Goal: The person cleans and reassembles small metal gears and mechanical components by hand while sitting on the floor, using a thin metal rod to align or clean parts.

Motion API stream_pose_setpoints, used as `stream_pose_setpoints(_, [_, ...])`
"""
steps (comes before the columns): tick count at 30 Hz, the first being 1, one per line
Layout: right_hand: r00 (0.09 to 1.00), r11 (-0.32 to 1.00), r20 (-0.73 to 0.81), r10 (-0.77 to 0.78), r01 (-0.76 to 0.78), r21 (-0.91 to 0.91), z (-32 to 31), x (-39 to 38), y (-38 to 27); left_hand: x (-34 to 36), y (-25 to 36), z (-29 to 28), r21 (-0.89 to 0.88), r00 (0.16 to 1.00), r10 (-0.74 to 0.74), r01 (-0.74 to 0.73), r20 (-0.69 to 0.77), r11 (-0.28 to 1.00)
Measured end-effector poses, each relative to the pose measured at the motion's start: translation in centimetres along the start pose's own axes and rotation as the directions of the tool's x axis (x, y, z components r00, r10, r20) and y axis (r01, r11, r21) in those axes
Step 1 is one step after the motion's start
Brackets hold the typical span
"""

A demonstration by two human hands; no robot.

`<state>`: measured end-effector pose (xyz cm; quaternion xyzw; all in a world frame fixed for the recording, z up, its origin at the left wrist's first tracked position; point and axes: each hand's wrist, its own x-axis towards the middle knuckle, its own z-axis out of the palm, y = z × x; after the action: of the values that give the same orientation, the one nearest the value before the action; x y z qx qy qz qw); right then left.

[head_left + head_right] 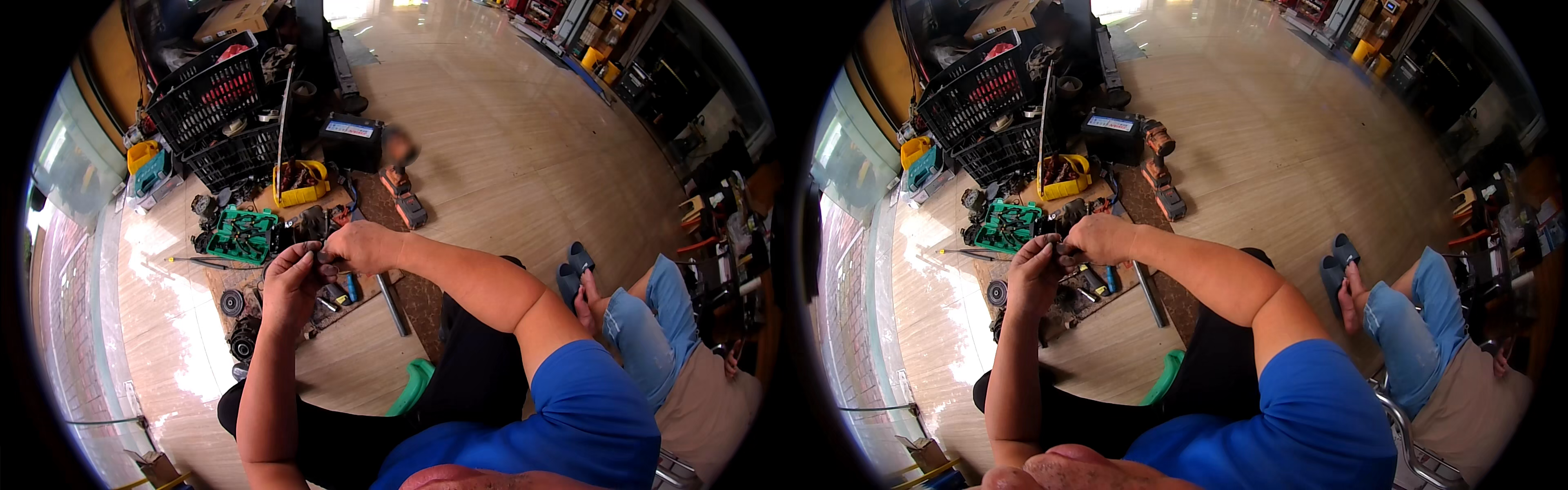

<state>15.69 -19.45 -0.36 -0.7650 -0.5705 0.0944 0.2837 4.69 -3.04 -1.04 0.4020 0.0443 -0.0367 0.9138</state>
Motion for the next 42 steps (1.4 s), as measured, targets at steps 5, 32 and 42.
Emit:
stream_pose_setpoints(5, [0.999, 1.0, 0.022, 0.024, -0.024, -0.003, -0.1, 0.0, -0.3, 0.0, -0.1, -0.3, 0.026, 1.0, -0.008, 0.008, 0.007, 1.0])
stream_pose_setpoints(32, [0.999, 0.998, 0.033, -0.028, 0.03, -0.056, 0.4, 0.0, 0.5, -0.1, -0.1, 0.1, 0.085, 1.0, -0.026, 0.025, 0.011, 0.996])
stream_pose_setpoints(42, [0.999, 0.997, 0.047, -0.011, 0.015, -0.078, 0.8, 0.1, 0.8, -0.1, -0.2, 0.1, 0.091, 1.0, -0.027, 0.025, 0.013, 0.996])
